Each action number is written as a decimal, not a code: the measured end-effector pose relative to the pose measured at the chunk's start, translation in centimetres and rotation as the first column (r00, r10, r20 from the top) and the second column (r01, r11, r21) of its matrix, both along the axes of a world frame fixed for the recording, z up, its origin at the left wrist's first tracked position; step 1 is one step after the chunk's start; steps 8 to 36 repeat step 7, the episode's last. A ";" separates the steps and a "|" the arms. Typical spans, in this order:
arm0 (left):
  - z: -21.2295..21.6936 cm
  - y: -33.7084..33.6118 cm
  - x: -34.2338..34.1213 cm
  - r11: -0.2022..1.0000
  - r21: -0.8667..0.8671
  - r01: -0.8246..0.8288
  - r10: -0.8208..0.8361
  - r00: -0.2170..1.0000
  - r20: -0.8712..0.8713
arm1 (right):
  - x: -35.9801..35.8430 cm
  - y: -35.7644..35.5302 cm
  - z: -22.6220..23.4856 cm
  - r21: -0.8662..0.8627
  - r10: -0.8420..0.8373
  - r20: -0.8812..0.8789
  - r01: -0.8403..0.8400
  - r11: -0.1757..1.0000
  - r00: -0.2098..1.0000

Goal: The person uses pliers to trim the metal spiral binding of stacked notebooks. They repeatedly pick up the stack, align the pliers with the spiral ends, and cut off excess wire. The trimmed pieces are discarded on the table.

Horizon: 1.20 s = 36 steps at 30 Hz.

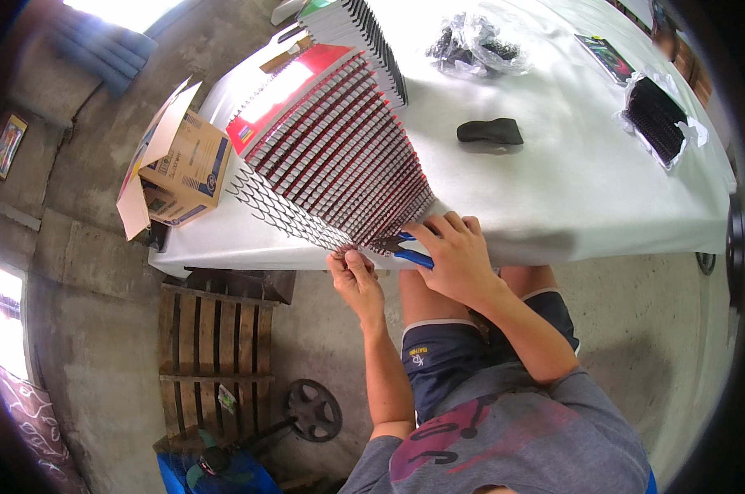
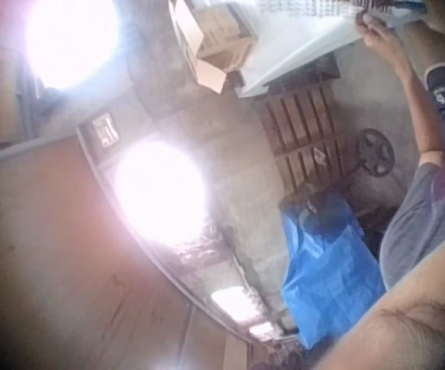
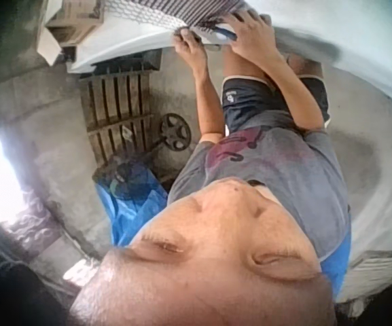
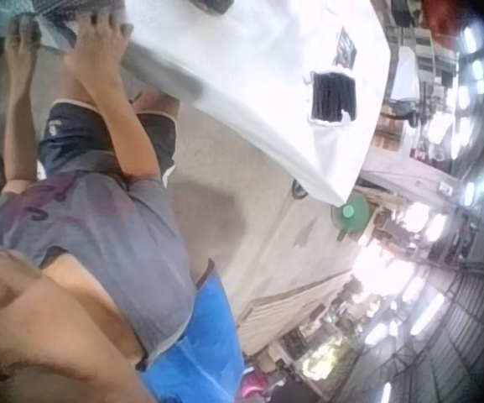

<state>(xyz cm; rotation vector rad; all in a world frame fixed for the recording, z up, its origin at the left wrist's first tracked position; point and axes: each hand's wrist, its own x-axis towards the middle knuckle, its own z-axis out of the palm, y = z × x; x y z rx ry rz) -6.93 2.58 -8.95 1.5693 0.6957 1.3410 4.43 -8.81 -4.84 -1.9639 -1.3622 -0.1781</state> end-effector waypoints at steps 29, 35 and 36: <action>0.0 0.0 0.1 1.000 -0.015 -0.005 0.005 1.000 0.010 | -0.1 0.6 0.1 0.028 0.027 0.067 -0.029 0.999 0.997; 0.0 0.0 0.1 1.000 -0.015 -0.005 0.005 1.000 0.010 | -0.1 0.6 0.1 0.028 0.027 0.067 -0.029 0.999 0.997; 0.0 0.0 0.1 1.000 -0.015 -0.005 0.005 1.000 0.010 | -0.1 0.6 0.1 0.028 0.027 0.067 -0.029 0.999 0.997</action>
